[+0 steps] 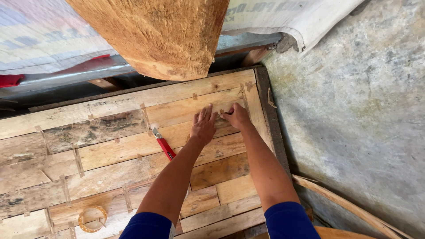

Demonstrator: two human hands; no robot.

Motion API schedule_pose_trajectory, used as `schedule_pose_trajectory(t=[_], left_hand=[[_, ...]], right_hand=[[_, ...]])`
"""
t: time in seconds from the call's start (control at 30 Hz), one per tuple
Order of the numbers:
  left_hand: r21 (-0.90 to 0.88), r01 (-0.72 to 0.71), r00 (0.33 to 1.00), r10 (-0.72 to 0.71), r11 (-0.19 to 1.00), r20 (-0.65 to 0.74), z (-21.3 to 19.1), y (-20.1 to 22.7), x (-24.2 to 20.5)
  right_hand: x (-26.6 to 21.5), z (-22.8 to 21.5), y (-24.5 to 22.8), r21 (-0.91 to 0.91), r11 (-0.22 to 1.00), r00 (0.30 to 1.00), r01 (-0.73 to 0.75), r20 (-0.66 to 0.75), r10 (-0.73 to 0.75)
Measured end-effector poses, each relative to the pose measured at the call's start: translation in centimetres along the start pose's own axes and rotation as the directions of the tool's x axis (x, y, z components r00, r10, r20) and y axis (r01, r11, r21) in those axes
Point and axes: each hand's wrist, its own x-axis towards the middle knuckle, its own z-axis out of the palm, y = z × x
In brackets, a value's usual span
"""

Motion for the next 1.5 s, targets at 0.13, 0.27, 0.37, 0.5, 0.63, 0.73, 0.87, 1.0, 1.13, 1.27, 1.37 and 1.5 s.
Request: schedule_pose_trajectory(t=[0.13,0.27,0.37,0.5,0.63,0.73,0.87,1.0,1.13,1.27,1.37,1.5], left_hand=[[-0.049,-0.009,1.0,0.008,0.999,-0.02,0.1,0.2,-0.5],[-0.065,0.007,0.999,-0.01,0.998,-0.042,-0.2,0.0,-0.5],[-0.084,0.003,0.999,-0.006,0.996,-0.039,-0.7,0.1,-0.6],[-0.117,0.009,0.998,-0.016,0.993,-0.06,-0.7,0.1,-0.5],[-0.089,0.003,0.997,-0.01,0.996,-0.075,-0.4,0.0,-0.7],[-0.092,-0.019,0.993,0.008,0.996,-0.117,-0.5,0.0,-0.7],[-0.083,-0.01,0.994,0.001,0.997,-0.109,-0.1,0.0,-0.8],[-0.088,-0.003,0.993,-0.008,0.996,-0.12,-0.7,0.1,-0.9],[-0.087,-0.009,0.996,0.001,0.996,-0.094,-0.7,0.1,-1.1],[-0.113,0.009,0.999,-0.015,0.994,-0.052,-0.8,0.0,-0.6],[-0.166,0.016,0.999,-0.022,0.986,-0.039,-1.5,-0.1,-0.6],[-0.368,0.001,0.996,-0.035,0.93,-0.085,-1.6,-0.9,-0.7]], right_hand=[[-0.2,-0.3,0.5,0.016,0.999,0.998,-0.03,0.048,0.029],[0.1,0.7,0.6,0.027,0.999,0.999,-0.021,0.03,0.02],[0.1,0.7,0.8,0.01,1.0,1.0,-0.013,0.01,0.013],[3.0,3.5,5.0,0.073,0.997,0.998,0.012,-0.062,-0.007],[-0.1,1.0,-0.6,0.006,0.997,0.995,-0.082,-0.063,0.082],[0.8,1.4,0.6,-0.01,0.998,0.995,-0.056,-0.083,0.055],[1.5,1.6,1.9,0.067,0.995,0.997,-0.068,-0.034,0.071],[1.5,1.3,0.3,0.001,0.994,0.99,-0.106,-0.094,0.106],[0.4,0.6,-0.9,0.025,0.987,0.984,-0.158,-0.075,0.159],[0.5,0.9,-0.8,0.042,0.983,0.982,-0.177,-0.06,0.179],[0.6,2.1,0.7,-0.008,0.995,0.988,-0.103,-0.119,0.101],[-0.3,3.2,2.6,0.083,0.991,0.981,0.101,-0.177,-0.085]])
